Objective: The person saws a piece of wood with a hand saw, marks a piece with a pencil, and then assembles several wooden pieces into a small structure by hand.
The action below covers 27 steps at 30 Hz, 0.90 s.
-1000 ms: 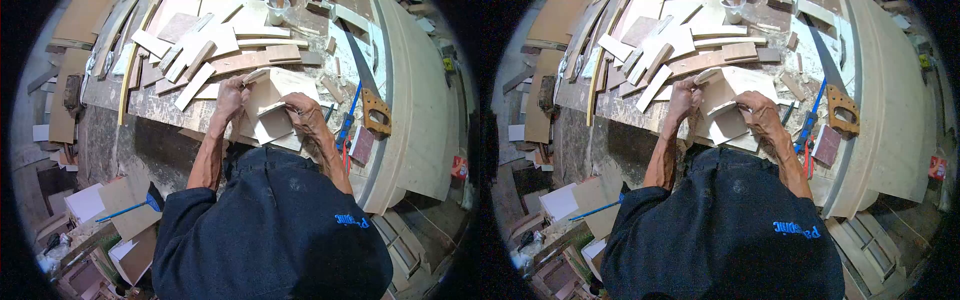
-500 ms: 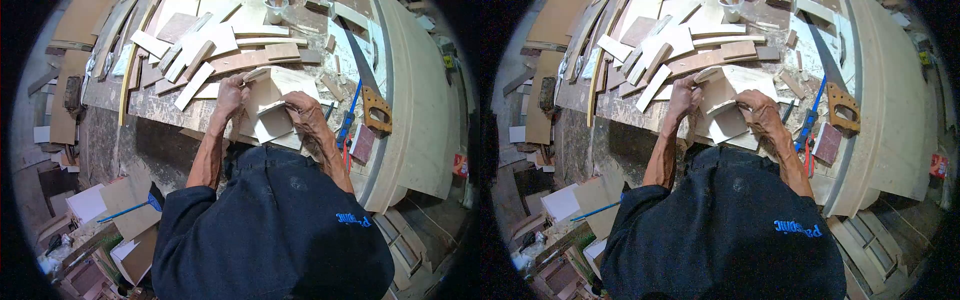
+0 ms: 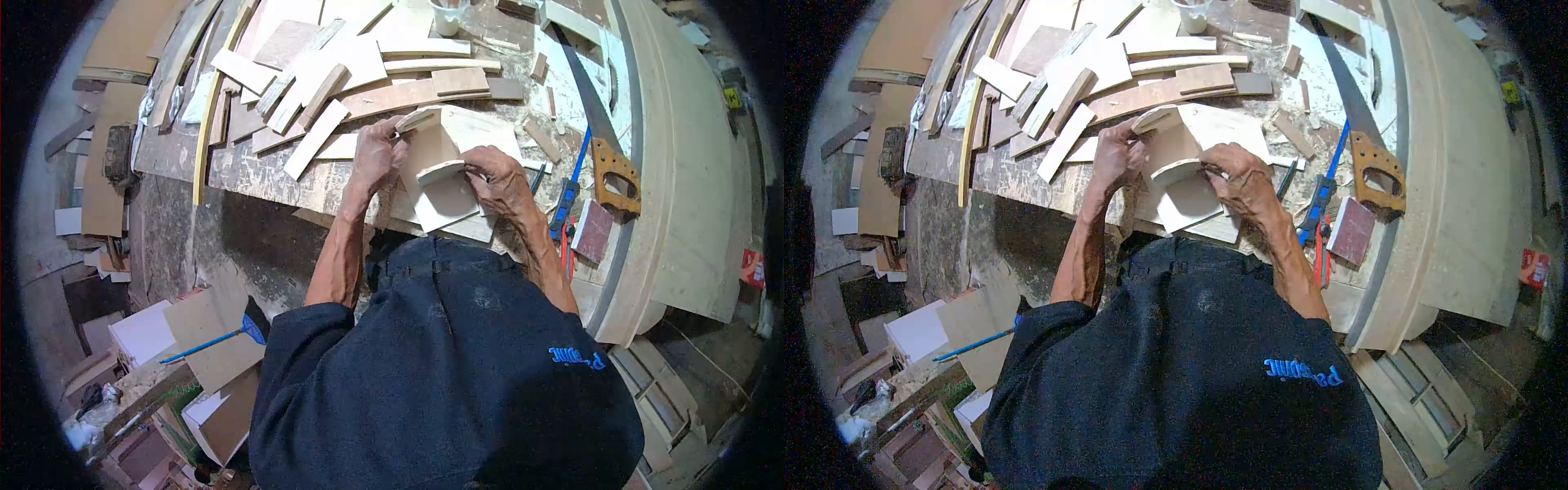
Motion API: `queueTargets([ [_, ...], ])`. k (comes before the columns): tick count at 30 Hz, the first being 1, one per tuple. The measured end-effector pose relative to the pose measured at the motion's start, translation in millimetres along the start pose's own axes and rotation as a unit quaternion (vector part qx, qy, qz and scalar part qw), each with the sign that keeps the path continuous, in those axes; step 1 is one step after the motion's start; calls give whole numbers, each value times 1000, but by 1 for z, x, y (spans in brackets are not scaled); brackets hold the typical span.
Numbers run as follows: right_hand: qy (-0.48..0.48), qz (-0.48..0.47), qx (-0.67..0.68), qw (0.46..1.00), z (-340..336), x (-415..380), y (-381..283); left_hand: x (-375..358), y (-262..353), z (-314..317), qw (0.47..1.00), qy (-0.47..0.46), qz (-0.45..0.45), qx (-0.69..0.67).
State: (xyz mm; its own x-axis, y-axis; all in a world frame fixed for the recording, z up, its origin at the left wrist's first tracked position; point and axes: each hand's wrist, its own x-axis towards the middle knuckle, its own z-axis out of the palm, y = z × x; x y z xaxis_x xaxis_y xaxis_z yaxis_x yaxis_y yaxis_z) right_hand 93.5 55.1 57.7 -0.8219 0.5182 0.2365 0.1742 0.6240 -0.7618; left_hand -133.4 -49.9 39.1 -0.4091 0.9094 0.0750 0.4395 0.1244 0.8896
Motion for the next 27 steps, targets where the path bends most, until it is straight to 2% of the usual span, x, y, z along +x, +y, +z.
queueTargets([
  [2,3,2,0,1000,0,-1,-1,-1,4,1,999,6,4,-33],
  [5,-2,2,13,1000,0,-1,1,-1,-2,0,990,-17,-37,-134],
  [8,-7,5,-6,1000,-1,-1,-2,-2,8,1,998,16,11,-65],
  [11,-19,-4,-3,1000,-3,1,0,-2,-2,4,990,7,-21,-143],
  [14,-6,-25,-22,999,-2,2,1,-1,11,-4,999,-5,-38,-30],
  [16,-8,-17,-16,1000,-2,2,-1,-1,8,-2,999,11,-16,-32],
  [19,-5,-21,-23,1000,-1,1,3,0,0,1,999,13,-31,3],
  [27,-1,-21,-32,999,0,1,4,1,5,-2,998,-8,-47,-38],
])
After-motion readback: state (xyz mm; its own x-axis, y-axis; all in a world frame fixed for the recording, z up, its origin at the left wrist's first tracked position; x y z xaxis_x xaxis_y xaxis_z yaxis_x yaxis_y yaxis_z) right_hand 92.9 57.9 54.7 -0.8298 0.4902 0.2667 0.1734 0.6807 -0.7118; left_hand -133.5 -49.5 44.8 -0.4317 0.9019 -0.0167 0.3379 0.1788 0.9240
